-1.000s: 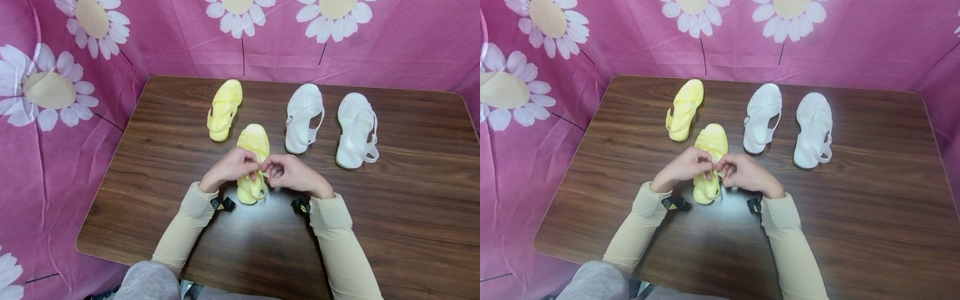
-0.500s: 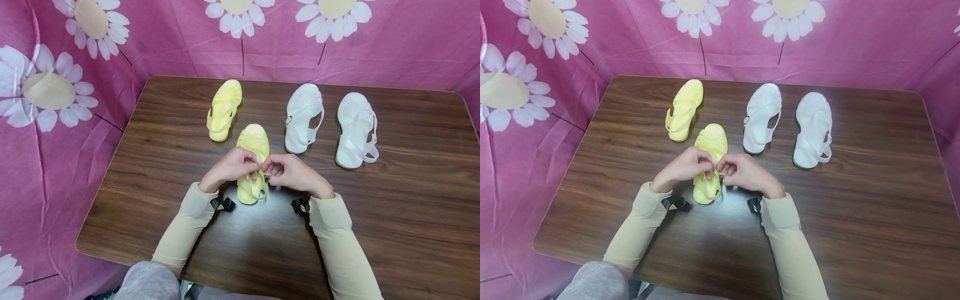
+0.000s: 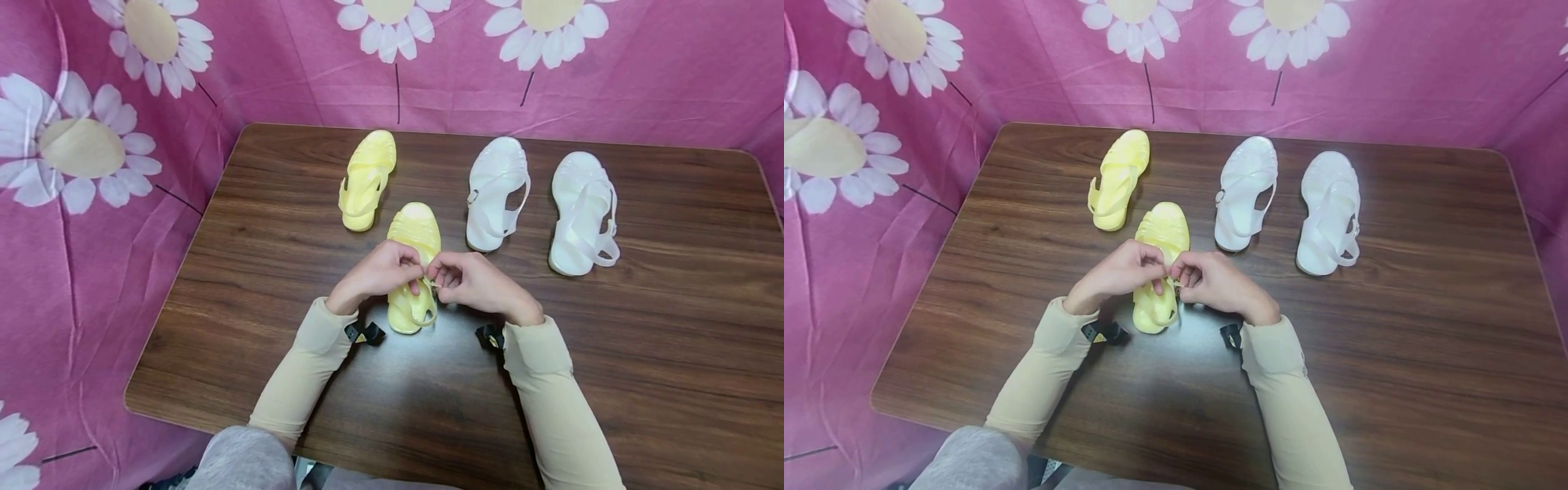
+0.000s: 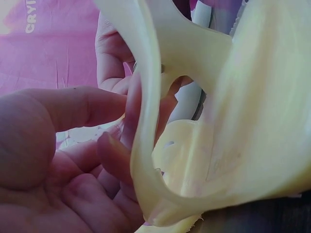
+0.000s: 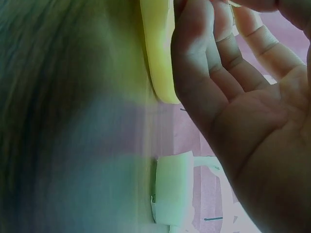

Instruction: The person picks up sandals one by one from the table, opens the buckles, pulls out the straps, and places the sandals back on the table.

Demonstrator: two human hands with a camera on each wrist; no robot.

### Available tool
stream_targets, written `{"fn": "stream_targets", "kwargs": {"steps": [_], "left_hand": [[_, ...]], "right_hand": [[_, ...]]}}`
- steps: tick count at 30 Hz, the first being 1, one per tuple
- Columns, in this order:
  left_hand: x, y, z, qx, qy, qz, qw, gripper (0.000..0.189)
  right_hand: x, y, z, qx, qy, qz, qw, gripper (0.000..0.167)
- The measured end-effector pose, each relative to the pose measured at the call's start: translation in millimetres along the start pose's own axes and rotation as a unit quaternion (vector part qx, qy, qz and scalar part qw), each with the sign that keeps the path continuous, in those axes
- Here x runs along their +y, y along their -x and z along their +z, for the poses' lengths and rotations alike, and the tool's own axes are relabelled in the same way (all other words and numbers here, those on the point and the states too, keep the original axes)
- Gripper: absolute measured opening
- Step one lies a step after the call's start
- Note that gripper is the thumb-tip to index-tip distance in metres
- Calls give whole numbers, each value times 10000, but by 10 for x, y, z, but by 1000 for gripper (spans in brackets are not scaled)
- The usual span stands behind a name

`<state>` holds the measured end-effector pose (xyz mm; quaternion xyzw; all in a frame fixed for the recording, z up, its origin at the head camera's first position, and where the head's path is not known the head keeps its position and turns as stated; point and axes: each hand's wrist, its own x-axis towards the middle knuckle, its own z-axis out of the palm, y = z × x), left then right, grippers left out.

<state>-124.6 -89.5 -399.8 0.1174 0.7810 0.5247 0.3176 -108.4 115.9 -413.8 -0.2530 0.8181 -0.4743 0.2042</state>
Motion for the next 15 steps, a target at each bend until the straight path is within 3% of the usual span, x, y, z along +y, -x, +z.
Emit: {"fn": "stream_targets", "kwargs": {"steps": [15], "left_hand": [[3,-7,10,41,132,-73,9999,15]], "right_hand": [[25,10,8,123,-142,-147,9997,18]]}}
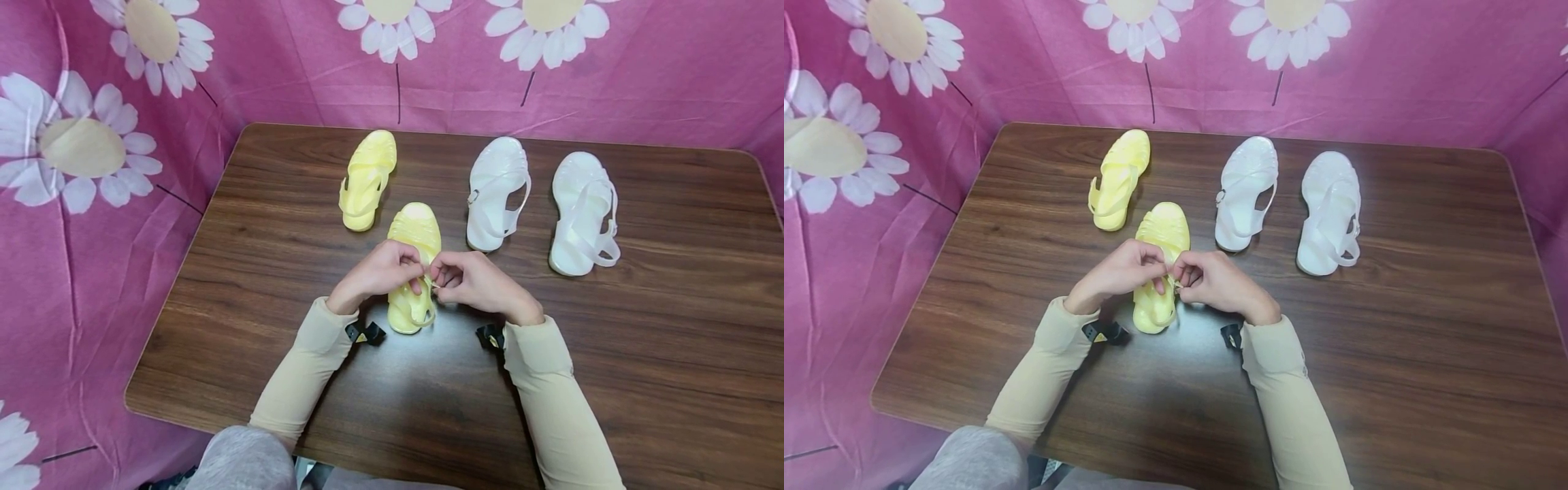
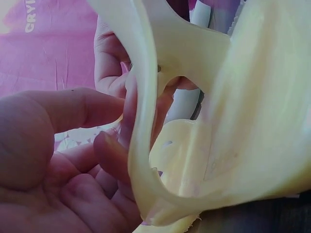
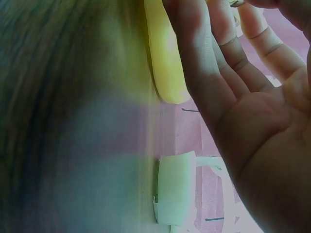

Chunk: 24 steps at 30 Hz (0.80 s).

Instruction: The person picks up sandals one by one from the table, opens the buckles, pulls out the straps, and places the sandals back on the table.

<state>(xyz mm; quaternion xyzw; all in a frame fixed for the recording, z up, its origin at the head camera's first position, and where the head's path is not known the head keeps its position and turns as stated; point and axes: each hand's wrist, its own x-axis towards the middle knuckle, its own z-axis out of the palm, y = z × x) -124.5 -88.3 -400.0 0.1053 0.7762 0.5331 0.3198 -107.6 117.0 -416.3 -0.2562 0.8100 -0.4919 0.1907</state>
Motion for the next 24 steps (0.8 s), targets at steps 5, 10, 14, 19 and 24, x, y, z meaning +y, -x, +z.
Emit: {"fn": "stream_targets", "kwargs": {"steps": [5,10,14,19,24], "left_hand": [[7,-4,6,-32,25,-36,10000,14],[9,-4,13,-53,-2,-35,10000,14],[8,-5,28,-33,-44,44,10000,14],[6,-10,51,57,-129,128,9998,13],[7,-18,81,138,-198,154,9996,13]], "right_hand": [[-16,-8,-11,-61,-49,125,9999,18],[-23,-13,-11,-52,-1,121,9999,18],[-26,-12,-8,-38,19,93,9999,18],[-24,-10,-5,17,79,27,10000,18],[-31,-9,3,56,141,-10,9999,18]]}}
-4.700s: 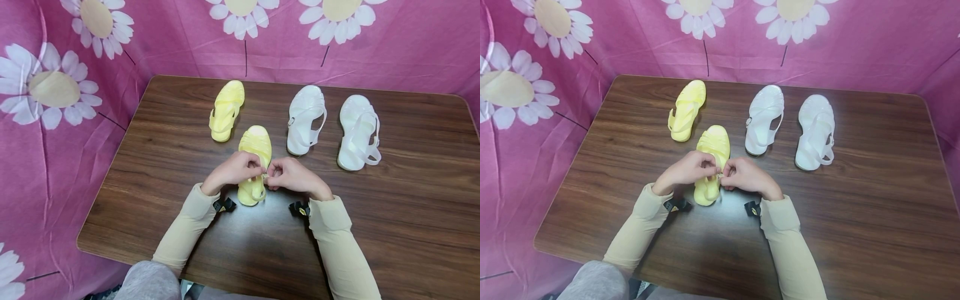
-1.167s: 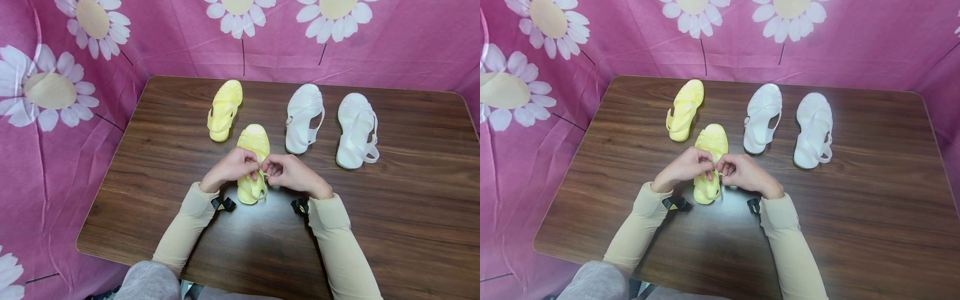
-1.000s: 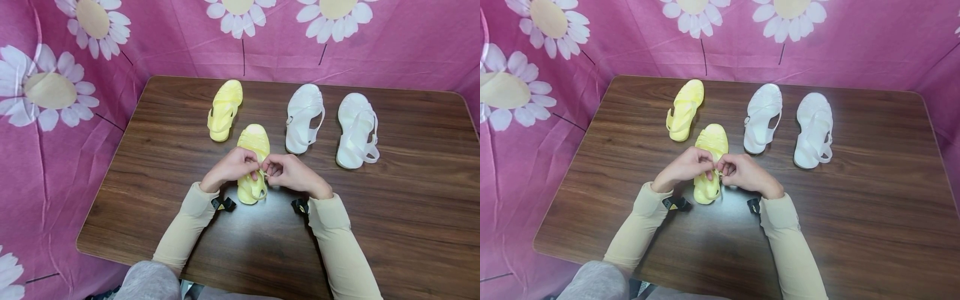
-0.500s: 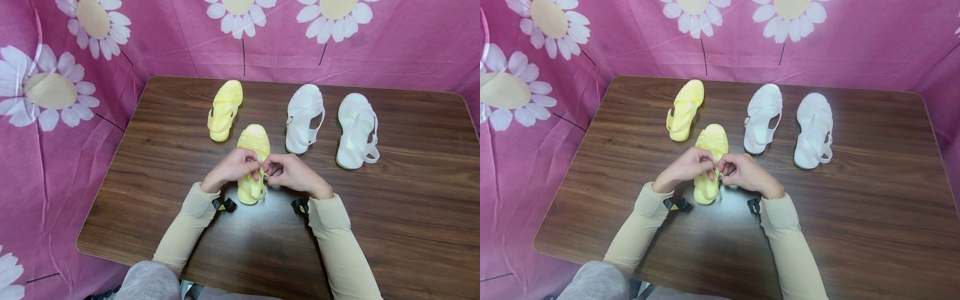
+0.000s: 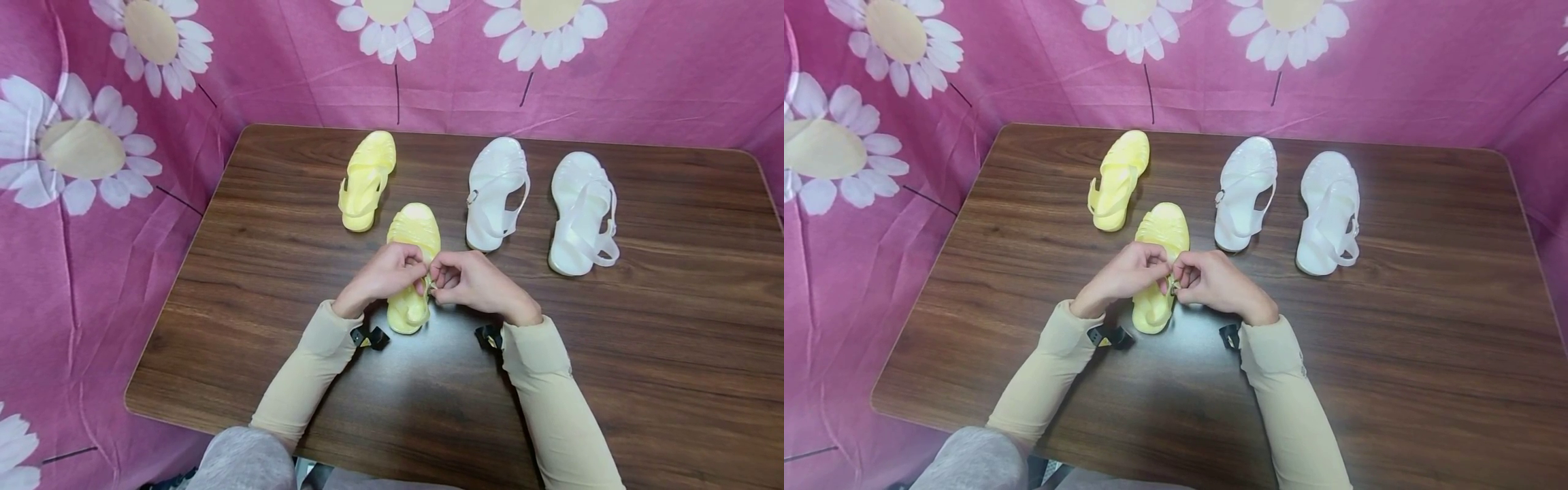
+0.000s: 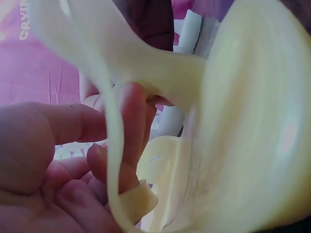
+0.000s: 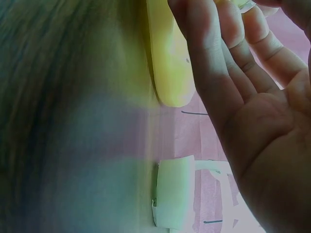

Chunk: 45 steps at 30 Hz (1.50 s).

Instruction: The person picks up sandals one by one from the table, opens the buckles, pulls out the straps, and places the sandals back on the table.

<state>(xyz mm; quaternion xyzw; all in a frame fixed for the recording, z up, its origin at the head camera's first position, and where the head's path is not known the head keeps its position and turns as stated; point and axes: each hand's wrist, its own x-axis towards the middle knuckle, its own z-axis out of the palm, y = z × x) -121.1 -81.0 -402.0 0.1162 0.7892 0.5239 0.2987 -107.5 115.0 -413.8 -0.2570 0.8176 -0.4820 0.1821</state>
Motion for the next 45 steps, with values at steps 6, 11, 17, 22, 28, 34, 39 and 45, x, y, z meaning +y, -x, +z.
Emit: {"fn": "stream_targets", "kwargs": {"steps": [6,11,17,22,28,34,39,45], "left_hand": [[-16,-3,40,156,-181,66,9997,13],[-22,0,65,221,-276,113,9993,14],[-24,-13,39,73,-178,125,9997,14],[-18,-13,-25,-95,-409,140,9990,17],[15,19,-83,-276,-1043,281,9938,16],[12,19,-43,-50,-830,375,9958,15],[4,7,29,234,-238,301,9990,17],[-9,-21,96,365,-227,367,9984,16]], "right_hand": [[0,-2,12,15,68,22,10000,17],[8,-1,14,27,88,19,10000,17],[8,12,2,0,-231,37,9997,16],[25,22,-19,58,-240,-9,9997,17],[29,22,-25,-22,-181,-28,9998,15],[32,14,-20,82,-161,-18,9998,16],[35,12,-50,277,-86,-63,9996,16],[36,21,-71,336,10,3,9994,16]]}}
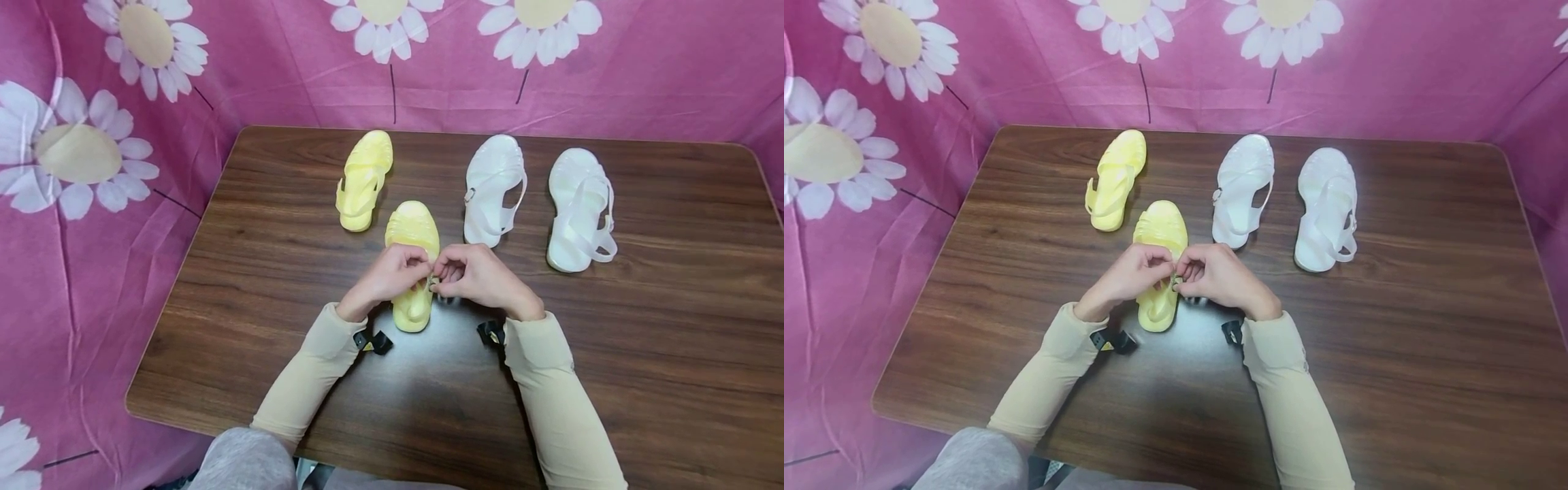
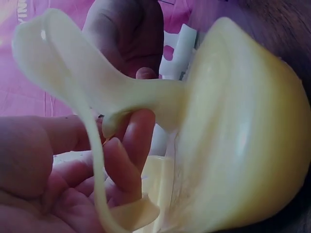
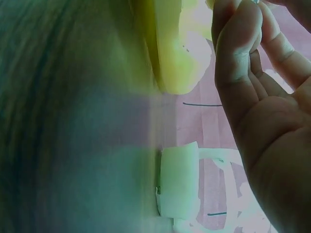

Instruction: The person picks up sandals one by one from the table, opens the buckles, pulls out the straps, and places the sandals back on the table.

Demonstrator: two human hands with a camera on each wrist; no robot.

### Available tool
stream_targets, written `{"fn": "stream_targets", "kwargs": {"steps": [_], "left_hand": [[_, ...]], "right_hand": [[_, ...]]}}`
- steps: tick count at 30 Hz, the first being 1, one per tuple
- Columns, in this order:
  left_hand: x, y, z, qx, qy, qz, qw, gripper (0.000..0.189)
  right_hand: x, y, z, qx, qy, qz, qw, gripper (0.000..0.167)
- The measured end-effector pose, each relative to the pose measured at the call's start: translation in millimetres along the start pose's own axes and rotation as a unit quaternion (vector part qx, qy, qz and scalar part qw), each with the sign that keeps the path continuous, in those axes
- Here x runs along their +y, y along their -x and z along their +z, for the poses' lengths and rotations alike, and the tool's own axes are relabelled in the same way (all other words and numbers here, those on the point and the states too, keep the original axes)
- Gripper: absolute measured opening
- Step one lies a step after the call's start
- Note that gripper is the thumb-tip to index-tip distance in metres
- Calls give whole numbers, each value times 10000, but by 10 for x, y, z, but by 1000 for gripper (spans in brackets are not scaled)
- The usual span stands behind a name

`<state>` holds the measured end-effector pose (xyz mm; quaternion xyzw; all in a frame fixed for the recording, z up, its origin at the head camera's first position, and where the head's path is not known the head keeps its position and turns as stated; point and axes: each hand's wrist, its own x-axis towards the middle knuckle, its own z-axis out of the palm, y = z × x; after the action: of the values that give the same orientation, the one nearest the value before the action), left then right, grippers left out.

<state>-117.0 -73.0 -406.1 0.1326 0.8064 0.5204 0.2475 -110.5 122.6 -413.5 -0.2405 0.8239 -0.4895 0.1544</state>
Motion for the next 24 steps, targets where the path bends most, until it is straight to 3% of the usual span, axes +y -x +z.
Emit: {"fn": "stream_targets", "kwargs": {"steps": [13,24], "left_hand": [[40,21,18,4,-698,-124,9975,17],[27,10,20,-10,-610,-248,9978,17]], "right_hand": [[-16,1,18,-118,-59,301,9995,11],[-15,-5,10,-288,-149,461,9984,13]]}}
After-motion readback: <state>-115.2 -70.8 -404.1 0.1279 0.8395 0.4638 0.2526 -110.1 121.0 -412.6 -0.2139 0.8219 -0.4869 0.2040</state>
